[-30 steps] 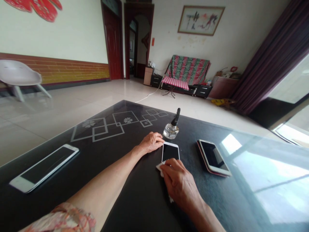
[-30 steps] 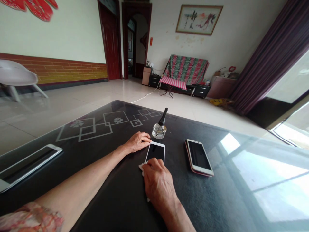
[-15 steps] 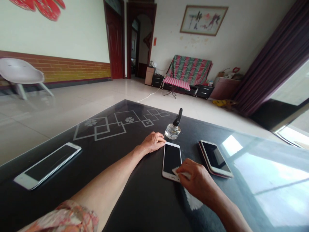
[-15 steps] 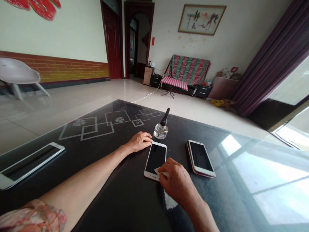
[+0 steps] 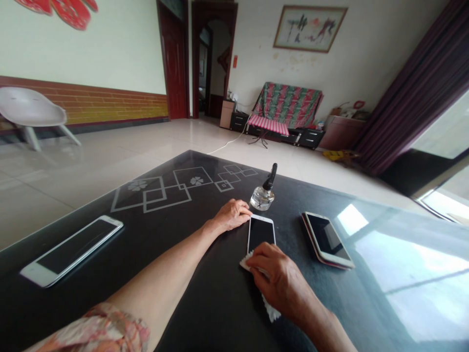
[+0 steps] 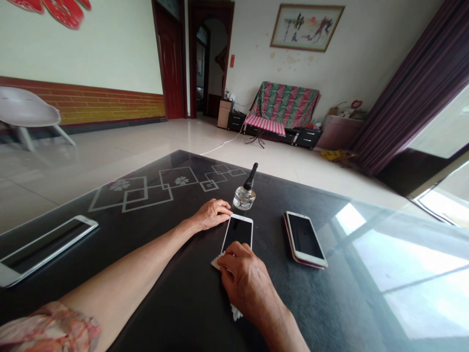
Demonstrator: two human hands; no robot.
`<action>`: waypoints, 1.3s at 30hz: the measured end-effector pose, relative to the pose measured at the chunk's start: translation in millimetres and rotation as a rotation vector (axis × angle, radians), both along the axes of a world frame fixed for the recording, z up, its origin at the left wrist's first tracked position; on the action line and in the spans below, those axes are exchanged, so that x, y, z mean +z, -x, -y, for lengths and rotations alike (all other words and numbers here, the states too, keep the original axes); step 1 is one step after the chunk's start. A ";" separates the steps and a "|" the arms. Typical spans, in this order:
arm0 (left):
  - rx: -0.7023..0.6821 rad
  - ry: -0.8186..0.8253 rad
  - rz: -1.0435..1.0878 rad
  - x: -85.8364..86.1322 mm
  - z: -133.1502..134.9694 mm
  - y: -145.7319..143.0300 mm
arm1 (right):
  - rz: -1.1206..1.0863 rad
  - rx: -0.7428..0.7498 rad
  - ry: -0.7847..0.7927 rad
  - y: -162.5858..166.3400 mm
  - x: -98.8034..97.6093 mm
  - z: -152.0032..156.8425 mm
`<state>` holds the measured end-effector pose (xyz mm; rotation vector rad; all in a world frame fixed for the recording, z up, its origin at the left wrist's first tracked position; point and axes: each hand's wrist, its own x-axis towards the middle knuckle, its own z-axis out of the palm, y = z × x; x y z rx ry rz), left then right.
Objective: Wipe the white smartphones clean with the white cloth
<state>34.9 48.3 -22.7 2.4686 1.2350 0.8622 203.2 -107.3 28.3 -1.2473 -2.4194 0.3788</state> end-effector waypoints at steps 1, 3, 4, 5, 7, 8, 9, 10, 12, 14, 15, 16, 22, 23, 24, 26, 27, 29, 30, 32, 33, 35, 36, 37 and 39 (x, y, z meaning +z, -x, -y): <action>-0.002 -0.003 -0.004 0.0 0.0 0.1 | -0.002 -0.008 0.013 -2.4 0.8 -1.0; -0.004 -0.005 -0.009 -0.3 -0.3 0.3 | -0.007 -0.023 0.047 -9.3 3.1 -3.7; -0.006 -0.006 -0.010 -0.6 -0.6 0.4 | -0.007 -0.027 0.064 -13.6 4.5 -5.3; -0.007 -0.005 -0.011 -1.0 -1.0 0.5 | -0.006 -0.028 0.081 -18.2 5.7 -7.0; -0.006 -0.001 -0.011 -1.9 -1.8 0.7 | -0.002 -0.025 0.109 -27.9 8.0 -10.3; -0.003 0.001 -0.010 -2.3 -2.2 0.8 | 0.004 -0.027 0.126 -33.0 8.9 -11.7; 0.000 0.004 -0.009 -2.6 -2.5 0.9 | 0.013 -0.037 0.142 -38.2 9.9 -13.0; 0.002 0.007 -0.007 -2.9 -2.6 1.0 | 0.026 -0.053 0.157 -43.3 10.9 -14.0; 0.005 0.011 -0.005 -3.1 -2.7 1.1 | 0.064 -0.089 0.188 -52.6 13.9 -15.2; 0.004 0.015 -0.004 -3.2 -2.5 1.1 | 0.081 -0.104 0.219 -59.1 18.2 -15.5; 0.005 0.016 -0.003 -3.2 -2.4 1.1 | 0.075 -0.102 0.228 -60.6 20.5 -15.2; 0.006 0.018 -0.003 -3.2 -2.2 1.1 | 0.062 -0.098 0.229 -60.9 22.6 -14.8; 0.006 0.018 0.000 -2.3 -1.7 0.9 | -0.014 -0.045 0.176 -46.7 19.9 -11.8; 0.005 0.016 0.000 -2.2 -1.6 0.9 | -0.006 -0.034 0.177 -44.5 17.7 -11.5; 0.003 0.014 0.000 -2.0 -1.6 0.8 | 0.003 -0.030 0.169 -42.9 15.6 -11.5; -0.002 0.007 0.000 -1.9 -1.5 0.7 | 0.022 -0.040 0.133 -41.5 11.7 -12.5; -0.005 0.003 0.000 -1.8 -1.5 0.6 | 0.032 -0.044 0.115 -41.5 9.6 -13.8; -0.009 -0.003 0.000 -1.8 -1.5 0.3 | 0.043 -0.062 0.074 -42.2 3.6 -17.9; -0.009 -0.006 -0.001 -1.8 -1.5 0.2 | 0.042 -0.077 0.048 -42.5 -0.4 -20.6; -0.009 -0.009 -0.002 -1.5 -1.4 0.1 | 0.015 -0.129 -0.020 -42.9 -9.4 -26.2; -0.008 -0.010 -0.003 -1.3 -1.2 0.1 | -0.007 -0.165 -0.057 -42.7 -13.5 -28.6; -0.004 -0.011 -0.004 -0.5 -0.7 0.0 | -0.037 -0.218 -0.100 -41.6 -17.9 -30.8; -0.003 -0.011 -0.004 -0.1 -0.4 0.0 | -0.036 -0.227 -0.100 -40.7 -17.4 -30.3; -0.002 -0.010 -0.005 0.3 0.0 0.1 | -0.023 -0.223 -0.082 -39.5 -15.1 -28.7; -0.002 -0.011 -0.009 1.1 0.5 0.1 | 0.037 -0.172 -0.010 -36.4 -6.3 -22.4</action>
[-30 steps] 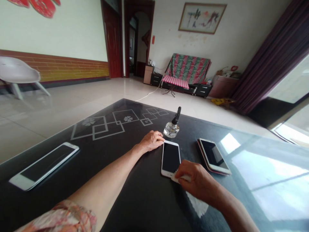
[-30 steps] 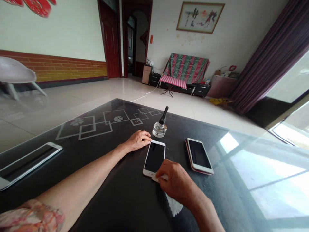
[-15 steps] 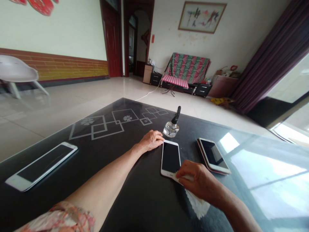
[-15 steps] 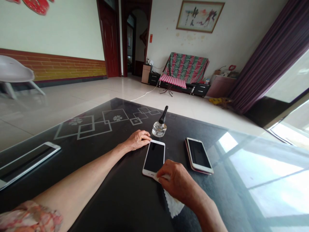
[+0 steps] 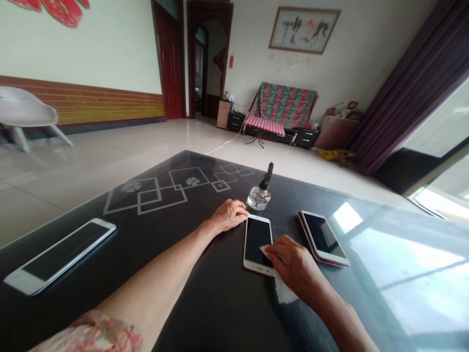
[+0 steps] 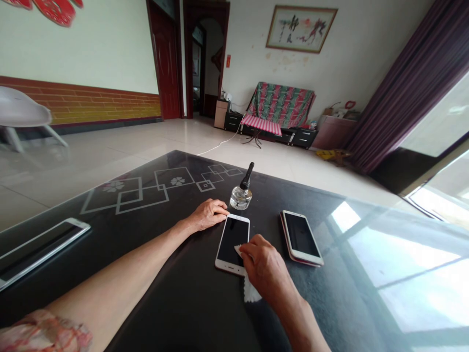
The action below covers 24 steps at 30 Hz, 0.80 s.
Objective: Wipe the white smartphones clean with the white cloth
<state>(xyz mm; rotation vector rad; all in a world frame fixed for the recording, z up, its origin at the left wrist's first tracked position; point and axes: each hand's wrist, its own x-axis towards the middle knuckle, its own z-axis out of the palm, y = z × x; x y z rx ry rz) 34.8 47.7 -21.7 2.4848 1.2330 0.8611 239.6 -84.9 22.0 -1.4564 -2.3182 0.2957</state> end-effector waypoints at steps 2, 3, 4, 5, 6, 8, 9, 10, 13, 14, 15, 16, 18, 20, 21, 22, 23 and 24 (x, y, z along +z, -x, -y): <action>-0.003 -0.004 -0.003 0.5 0.4 0.1 | 0.063 0.053 0.076 3.7 9.7 7.9; -0.005 -0.006 -0.003 0.7 0.5 0.2 | 0.088 0.064 0.094 5.4 13.1 11.2; -0.007 -0.008 -0.004 0.8 0.7 0.2 | 0.103 0.068 0.102 6.9 14.9 13.6; -0.009 -0.010 -0.004 0.9 0.7 0.3 | 0.105 0.060 0.097 7.9 15.1 14.7; -0.010 -0.010 -0.003 1.0 0.8 0.4 | 0.098 0.044 0.081 8.6 13.9 14.3; -0.010 -0.009 -0.002 0.8 0.8 0.6 | 0.069 0.012 0.034 8.9 8.6 9.1; -0.010 -0.007 -0.001 0.5 0.7 0.6 | 0.059 -0.003 0.007 8.8 5.6 4.7; -0.010 -0.004 0.001 0.2 0.6 0.7 | 0.055 -0.017 -0.018 8.7 2.9 -0.5; -0.015 0.003 0.007 -1.3 0.2 0.7 | 0.064 -0.050 -0.074 9.5 -1.6 -18.0; -0.018 0.004 0.009 -1.6 0.1 0.7 | 0.070 -0.064 -0.089 10.2 -2.1 -23.8; -0.020 0.005 0.011 -1.8 0.1 0.7 | 0.079 -0.080 -0.102 10.9 -2.3 -29.4; -0.021 0.005 0.013 -1.8 0.2 0.7 | 0.091 -0.098 -0.114 11.7 -2.5 -34.8; -0.021 0.006 0.015 -1.5 0.6 0.6 | 0.120 -0.138 -0.132 13.6 -3.3 -44.9; -0.018 0.009 0.015 -0.9 1.2 0.6 | 0.151 -0.190 -0.148 15.7 -4.8 -54.1; -0.016 0.012 0.015 -0.6 1.4 0.6 | 0.164 -0.216 -0.155 17.0 -5.8 -58.2; -0.013 0.014 0.016 -0.4 1.7 0.6 | 0.173 -0.241 -0.163 18.3 -6.7 -61.9; -0.010 0.016 0.017 -0.2 1.9 0.6 | 0.179 -0.265 -0.171 19.7 -7.6 -65.0; -0.007 0.018 0.019 0.0 2.1 0.6 | 0.183 -0.285 -0.177 21.2 -8.5 -67.7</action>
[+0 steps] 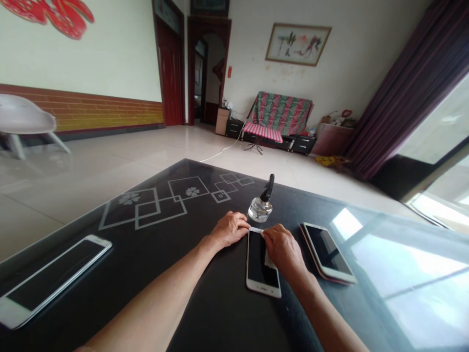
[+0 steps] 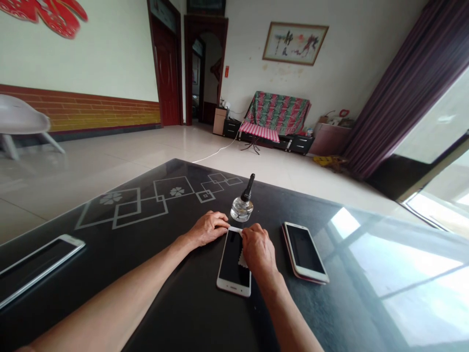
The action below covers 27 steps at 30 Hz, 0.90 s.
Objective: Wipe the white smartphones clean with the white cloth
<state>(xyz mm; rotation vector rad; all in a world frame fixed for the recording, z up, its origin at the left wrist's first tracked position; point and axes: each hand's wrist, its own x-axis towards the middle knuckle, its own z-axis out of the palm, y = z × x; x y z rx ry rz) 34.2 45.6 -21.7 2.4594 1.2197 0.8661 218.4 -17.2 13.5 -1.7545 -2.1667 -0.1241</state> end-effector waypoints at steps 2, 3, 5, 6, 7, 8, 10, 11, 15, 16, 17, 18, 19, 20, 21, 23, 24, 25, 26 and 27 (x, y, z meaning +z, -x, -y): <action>0.006 0.004 0.005 0.1 0.3 -0.1 | 0.002 -0.028 -0.013 2.7 -1.5 -3.7; 0.009 0.005 0.007 0.1 0.4 -0.2 | 0.003 -0.040 -0.020 3.8 -2.2 -4.9; 0.010 0.006 0.012 -0.1 0.4 -0.5 | 0.004 -0.046 -0.031 5.1 -3.4 -6.4; 0.008 0.006 0.013 -0.2 0.2 -0.5 | 0.002 -0.041 -0.034 5.5 -4.0 -7.0; 0.006 0.007 0.014 -0.3 0.1 -0.5 | -0.001 -0.031 -0.036 5.9 -4.4 -7.5; 0.004 0.009 0.014 -0.5 0.0 -0.5 | -0.003 -0.017 -0.035 6.3 -4.8 -8.1; 0.003 0.016 0.015 -0.7 -0.3 -0.2 | -0.007 0.019 -0.034 7.8 -5.5 -9.7; 0.003 0.019 0.016 -0.8 -0.3 0.0 | -0.009 0.037 -0.038 9.1 -5.7 -10.5; 0.003 0.025 0.024 -0.6 -0.4 0.0 | -0.002 0.101 -0.047 16.1 -5.7 -13.3; 0.003 0.024 0.027 -0.4 -0.4 -0.1 | -0.001 0.114 -0.047 17.7 -5.4 -13.6; 0.004 0.022 0.030 -0.1 -0.3 -0.4 | -0.001 0.128 -0.048 18.9 -5.1 -13.6; 0.005 0.019 0.033 0.3 -0.2 -0.6 | -0.004 0.139 -0.050 19.7 -4.6 -13.2; 0.006 0.015 0.035 0.8 0.0 -0.7 | -0.008 0.151 -0.049 20.1 -4.1 -12.3; 0.004 0.011 0.035 1.3 0.2 -0.8 | -0.013 0.167 -0.042 20.1 -3.6 -10.8; 0.001 0.007 0.034 1.9 0.6 -0.9 | -0.020 0.185 -0.031 19.9 -3.1 -8.6; -0.008 -0.001 0.027 3.0 1.3 -0.8 | -0.040 0.222 -0.011 19.2 -2.3 -1.9; -0.013 -0.005 0.023 3.4 1.7 -0.7 | -0.049 0.242 -0.003 18.9 -1.8 2.6; -0.016 -0.009 0.019 3.7 2.2 -0.6 | -0.059 0.260 0.002 18.6 -1.4 7.8; -0.018 -0.011 0.015 3.9 2.6 -0.6 | -0.068 0.277 0.008 18.5 -0.8 13.5; -0.017 -0.012 0.012 4.0 3.0 -0.6 | -0.078 0.295 0.018 18.4 0.0 19.6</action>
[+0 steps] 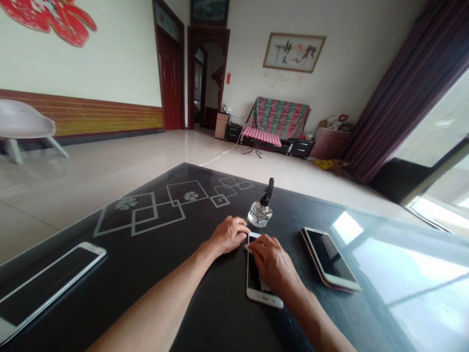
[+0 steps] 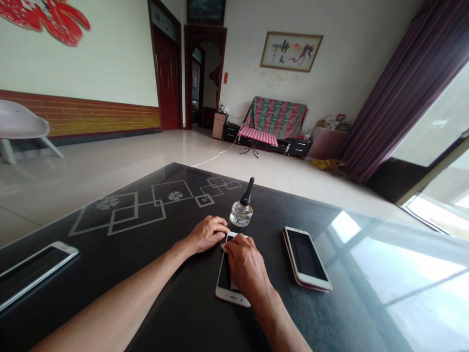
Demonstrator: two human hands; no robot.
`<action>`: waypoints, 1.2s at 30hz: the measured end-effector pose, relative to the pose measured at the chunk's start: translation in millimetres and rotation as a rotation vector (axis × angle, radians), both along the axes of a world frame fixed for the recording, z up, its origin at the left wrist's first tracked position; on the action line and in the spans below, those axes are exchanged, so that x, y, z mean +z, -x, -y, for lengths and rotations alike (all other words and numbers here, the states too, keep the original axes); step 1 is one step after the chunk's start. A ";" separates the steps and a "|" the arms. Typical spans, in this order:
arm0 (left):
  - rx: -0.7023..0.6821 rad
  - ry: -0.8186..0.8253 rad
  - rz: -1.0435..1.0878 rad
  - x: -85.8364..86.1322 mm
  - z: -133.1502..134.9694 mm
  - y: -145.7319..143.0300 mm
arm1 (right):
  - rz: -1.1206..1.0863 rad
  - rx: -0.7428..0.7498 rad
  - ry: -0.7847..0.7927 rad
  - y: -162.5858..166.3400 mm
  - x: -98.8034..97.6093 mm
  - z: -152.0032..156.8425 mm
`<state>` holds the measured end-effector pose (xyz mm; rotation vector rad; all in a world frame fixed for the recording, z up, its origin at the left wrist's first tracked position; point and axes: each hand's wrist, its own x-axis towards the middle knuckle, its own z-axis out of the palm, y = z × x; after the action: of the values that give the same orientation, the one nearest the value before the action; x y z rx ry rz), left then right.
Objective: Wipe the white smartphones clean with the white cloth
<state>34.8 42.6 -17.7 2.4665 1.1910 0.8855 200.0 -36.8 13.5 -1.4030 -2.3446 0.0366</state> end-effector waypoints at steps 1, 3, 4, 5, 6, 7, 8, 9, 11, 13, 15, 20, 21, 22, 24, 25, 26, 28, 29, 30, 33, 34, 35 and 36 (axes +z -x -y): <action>0.003 0.001 -0.002 0.0 0.4 -0.1 | -0.008 0.017 0.014 0.1 0.9 6.4; 0.014 0.004 -0.004 0.0 1.2 -0.4 | -0.022 0.041 0.053 0.3 3.2 19.5; 0.019 0.007 -0.005 0.2 1.6 -0.6 | -0.027 0.051 0.071 0.3 4.5 25.9; 0.022 0.009 -0.005 0.4 2.0 -0.7 | -0.029 0.062 0.087 0.4 5.7 31.9; 0.023 0.011 -0.006 0.7 2.3 -0.8 | -0.031 0.073 0.104 0.3 6.9 37.4; 0.023 0.012 -0.007 1.1 2.5 -0.9 | -0.033 0.082 0.121 0.2 7.9 42.1; 0.021 0.014 -0.009 1.5 2.6 -0.9 | -0.036 0.091 0.137 0.0 8.7 45.8; 0.018 0.015 -0.011 1.9 2.6 -0.9 | -0.039 0.099 0.153 -0.3 9.3 48.2; 0.013 0.017 -0.014 2.1 1.9 -0.9 | -0.044 0.115 0.171 -1.3 9.5 48.3; 0.011 0.018 -0.014 1.5 0.8 -0.9 | -0.044 0.117 0.160 -2.6 8.6 41.6; 0.011 0.019 -0.013 0.4 -0.4 -1.1 | -0.043 0.101 0.125 -4.4 6.4 28.9; 0.011 0.019 -0.011 -1.3 -0.8 -1.1 | -0.024 0.046 0.020 -9.8 -0.5 -10.2; 0.012 0.020 -0.011 -1.5 -0.6 -1.0 | -0.018 0.036 0.004 -10.5 -1.7 -16.4; 0.014 0.021 -0.011 -1.6 -0.4 -0.9 | -0.013 0.028 -0.009 -10.9 -2.6 -21.6; 0.019 0.024 -0.011 -1.8 -0.2 -0.7 | -0.008 0.013 -0.026 -10.4 -3.8 -28.5; 0.021 0.025 -0.011 -1.9 -0.2 -0.7 | -0.008 0.003 -0.031 -9.6 -4.0 -30.0; 0.021 0.025 -0.012 -1.9 -0.2 -0.7 | -0.009 -0.009 -0.035 -8.6 -3.9 -30.1; 0.018 0.024 -0.013 -1.6 -0.2 -0.8 | -0.012 -0.025 -0.034 -6.2 -3.0 -25.7; 0.016 0.022 -0.013 -1.3 -0.2 -1.0 | -0.014 -0.023 -0.029 -5.2 -2.3 -21.2; 0.015 0.022 -0.014 -0.9 -0.1 -1.1 | -0.018 -0.012 -0.020 -4.6 -1.3 -15.2; 0.015 0.023 -0.015 0.1 0.3 -1.3 | -0.040 0.036 0.027 -5.3 2.0 9.0; 0.015 0.024 -0.015 0.4 0.4 -1.2 | -0.043 0.044 0.048 -6.6 3.0 17.8; 0.014 0.025 -0.016 0.5 0.4 -1.2 | -0.046 0.058 0.068 -8.3 3.8 26.2; 0.014 0.026 -0.016 0.7 0.4 -1.1 | -0.051 0.073 0.089 -10.3 4.4 33.9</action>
<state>35.9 42.2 -17.1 2.4524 1.2184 0.8500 210.2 -70.6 18.0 -1.3407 -2.3775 0.1969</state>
